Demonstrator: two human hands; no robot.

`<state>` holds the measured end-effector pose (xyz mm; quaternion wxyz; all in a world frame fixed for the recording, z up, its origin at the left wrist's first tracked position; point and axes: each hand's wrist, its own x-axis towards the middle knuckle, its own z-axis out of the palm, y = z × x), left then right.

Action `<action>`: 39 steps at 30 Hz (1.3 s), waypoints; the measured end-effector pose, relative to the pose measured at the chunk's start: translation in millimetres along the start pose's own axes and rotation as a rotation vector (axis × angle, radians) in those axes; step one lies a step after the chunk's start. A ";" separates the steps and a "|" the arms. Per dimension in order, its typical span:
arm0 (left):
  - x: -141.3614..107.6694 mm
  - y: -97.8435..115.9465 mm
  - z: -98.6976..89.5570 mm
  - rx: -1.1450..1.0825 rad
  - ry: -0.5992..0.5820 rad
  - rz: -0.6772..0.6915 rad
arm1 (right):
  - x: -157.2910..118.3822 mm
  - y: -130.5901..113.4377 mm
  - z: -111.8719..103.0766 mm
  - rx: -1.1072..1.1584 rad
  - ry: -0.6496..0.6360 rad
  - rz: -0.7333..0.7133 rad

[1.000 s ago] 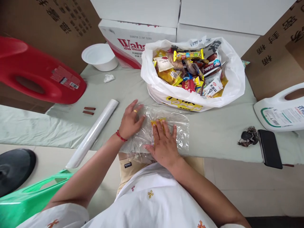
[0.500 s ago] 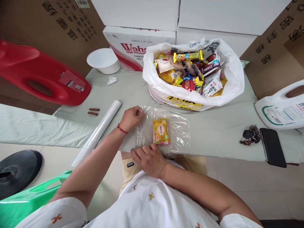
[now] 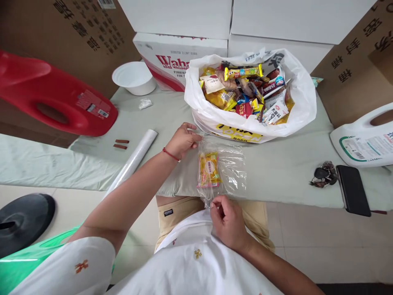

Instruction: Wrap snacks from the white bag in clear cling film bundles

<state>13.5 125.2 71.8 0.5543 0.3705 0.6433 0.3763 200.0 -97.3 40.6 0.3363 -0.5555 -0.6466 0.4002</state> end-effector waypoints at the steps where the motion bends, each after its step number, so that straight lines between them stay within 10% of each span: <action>1: 0.4 2.1 5.6 -0.034 -0.009 -0.022 | -2.3 5.1 -0.4 0.055 -0.011 0.092; 6: 0.6 -5.8 22.9 -0.162 -0.190 0.013 | -8.5 24.1 -1.7 0.217 -0.184 0.407; 10: -16.0 -19.7 13.2 0.194 -0.225 0.433 | -12.8 21.6 -24.2 0.104 -0.315 0.385; 16: -70.7 -39.5 -13.6 0.563 -0.007 1.113 | 19.7 48.4 -81.6 -0.328 0.259 0.216; 24: -79.6 -87.4 -2.4 0.783 -0.178 1.082 | 90.2 76.2 -66.1 -0.377 0.288 -0.056; 32: -70.6 -100.6 -0.9 0.840 -0.225 1.080 | 123.8 35.8 -63.1 0.556 0.294 0.392; 39: -69.3 -106.9 -3.9 0.785 -0.236 1.031 | 109.8 60.2 -69.6 -0.381 0.413 0.239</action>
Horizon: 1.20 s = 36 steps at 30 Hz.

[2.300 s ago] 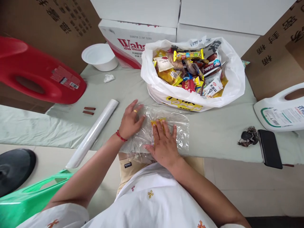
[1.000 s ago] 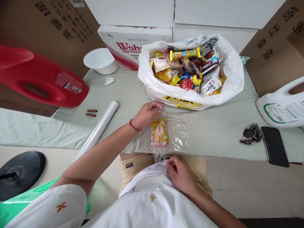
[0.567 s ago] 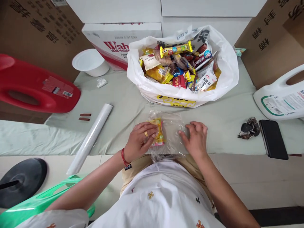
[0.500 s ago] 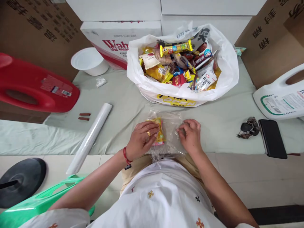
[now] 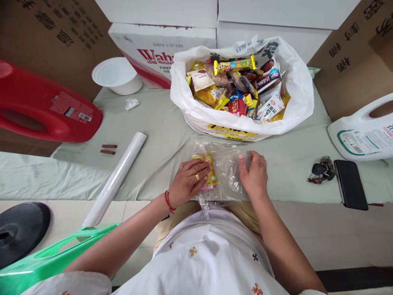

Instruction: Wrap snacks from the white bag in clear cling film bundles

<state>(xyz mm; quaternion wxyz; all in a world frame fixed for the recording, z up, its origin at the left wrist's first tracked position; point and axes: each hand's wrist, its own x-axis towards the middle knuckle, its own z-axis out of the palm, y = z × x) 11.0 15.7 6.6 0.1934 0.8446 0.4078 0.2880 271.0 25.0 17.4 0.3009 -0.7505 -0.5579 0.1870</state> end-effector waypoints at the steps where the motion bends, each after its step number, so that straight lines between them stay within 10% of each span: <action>1: -0.5 -0.4 0.9 -0.006 0.003 -0.001 | -3.5 5.6 0.7 -0.119 0.015 -0.038; 8: -0.1 0.2 2.5 0.017 0.030 0.008 | -2.8 -5.8 7.8 0.064 -0.094 -0.199; 18: 3.6 3.0 0.6 0.012 0.011 -0.010 | -17.9 0.3 -4.6 0.390 -0.428 0.269; 24: 9.0 7.1 -2.2 0.021 -0.056 -0.011 | -25.1 -41.7 -0.2 0.769 -0.470 0.397; 31: 8.5 10.3 -0.5 -0.103 0.003 -0.031 | -42.0 -87.2 18.6 0.197 -0.530 -0.197; 36: 4.8 13.3 -1.3 -0.588 0.059 -0.156 | -40.8 -109.4 17.4 -0.223 -0.595 -0.285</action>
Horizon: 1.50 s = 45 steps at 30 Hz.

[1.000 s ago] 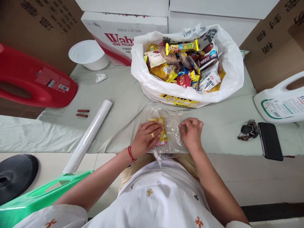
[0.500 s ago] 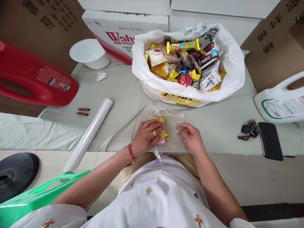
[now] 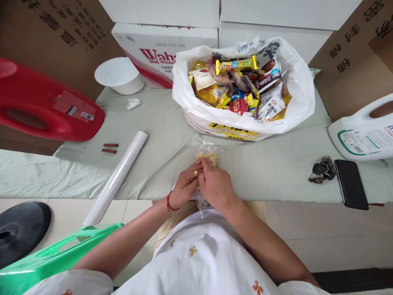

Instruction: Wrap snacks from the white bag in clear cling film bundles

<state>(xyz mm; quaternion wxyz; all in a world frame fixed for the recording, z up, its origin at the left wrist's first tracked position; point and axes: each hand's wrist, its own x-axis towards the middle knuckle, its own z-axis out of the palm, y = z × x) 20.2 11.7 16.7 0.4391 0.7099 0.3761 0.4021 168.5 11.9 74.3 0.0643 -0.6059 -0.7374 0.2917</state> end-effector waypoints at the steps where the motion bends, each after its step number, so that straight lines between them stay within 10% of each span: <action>1: -1.3 -0.9 1.2 -0.078 0.029 -0.059 | 1.9 -2.6 -1.7 -0.019 -0.011 0.007; 6: -7.9 -11.4 12.4 -0.254 0.258 -0.290 | 11.1 -5.0 -3.3 0.103 -0.032 -0.005; 15: -14.0 -5.0 31.2 0.140 0.573 -0.150 | 11.9 2.9 -8.1 -0.080 -0.020 0.010; 19: 4.2 -3.7 11.3 -0.098 0.476 -0.336 | 8.6 -3.2 -6.1 -0.271 -0.054 -0.041; 24: 63.7 -4.7 -21.1 0.195 0.318 -0.364 | 7.9 -5.0 1.6 -0.331 -0.054 -0.057; 33: 108.8 -37.1 -25.7 0.337 0.121 -0.518 | -14.5 -6.3 13.1 -0.397 -0.093 -0.152; 39: 103.5 -47.1 -22.5 0.420 0.178 -0.446 | -58.4 8.7 54.3 -0.369 -0.266 -0.380; 45: 55.2 -2.6 -36.5 0.496 0.413 0.086 | -98.1 55.2 19.4 0.208 -0.342 -0.618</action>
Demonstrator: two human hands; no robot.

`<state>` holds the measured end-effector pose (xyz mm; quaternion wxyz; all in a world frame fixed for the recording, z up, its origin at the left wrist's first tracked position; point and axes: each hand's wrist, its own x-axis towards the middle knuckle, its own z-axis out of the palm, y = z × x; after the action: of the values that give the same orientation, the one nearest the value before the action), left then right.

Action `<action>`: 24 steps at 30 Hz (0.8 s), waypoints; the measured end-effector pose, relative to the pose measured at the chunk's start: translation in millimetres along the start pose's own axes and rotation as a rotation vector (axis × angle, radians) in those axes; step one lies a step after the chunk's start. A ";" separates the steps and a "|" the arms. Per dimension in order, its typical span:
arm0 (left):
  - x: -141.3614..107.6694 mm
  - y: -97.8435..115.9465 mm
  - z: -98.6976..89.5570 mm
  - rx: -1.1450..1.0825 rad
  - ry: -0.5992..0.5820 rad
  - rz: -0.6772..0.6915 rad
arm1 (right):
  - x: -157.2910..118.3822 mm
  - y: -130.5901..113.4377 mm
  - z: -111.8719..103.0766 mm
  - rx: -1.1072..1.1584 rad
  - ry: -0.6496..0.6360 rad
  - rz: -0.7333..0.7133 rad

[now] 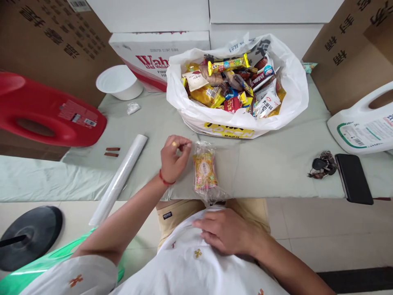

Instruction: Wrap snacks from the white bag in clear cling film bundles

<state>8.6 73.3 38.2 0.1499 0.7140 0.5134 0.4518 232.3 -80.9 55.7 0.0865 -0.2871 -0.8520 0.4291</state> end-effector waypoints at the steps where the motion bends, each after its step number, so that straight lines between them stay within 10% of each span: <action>1: -9.3 7.5 -10.7 -0.014 -0.039 0.094 | -12.2 3.8 -5.5 0.066 0.087 -0.025; 6: -52.7 16.6 -29.8 -0.163 -0.458 0.492 | -43.6 47.8 -11.7 -0.296 0.661 0.160; 13: -67.3 -7.2 -21.6 -0.305 -0.540 0.363 | -17.7 79.2 14.6 -0.688 0.424 -0.106; 24: -53.6 36.0 12.3 0.300 -0.319 0.002 | 21.8 68.9 34.0 -0.720 0.631 -0.092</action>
<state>36.5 14.4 29.5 0.1207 0.7912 0.5441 0.2518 229.6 -59.7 -21.2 0.2546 -0.3771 -0.8905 -0.0056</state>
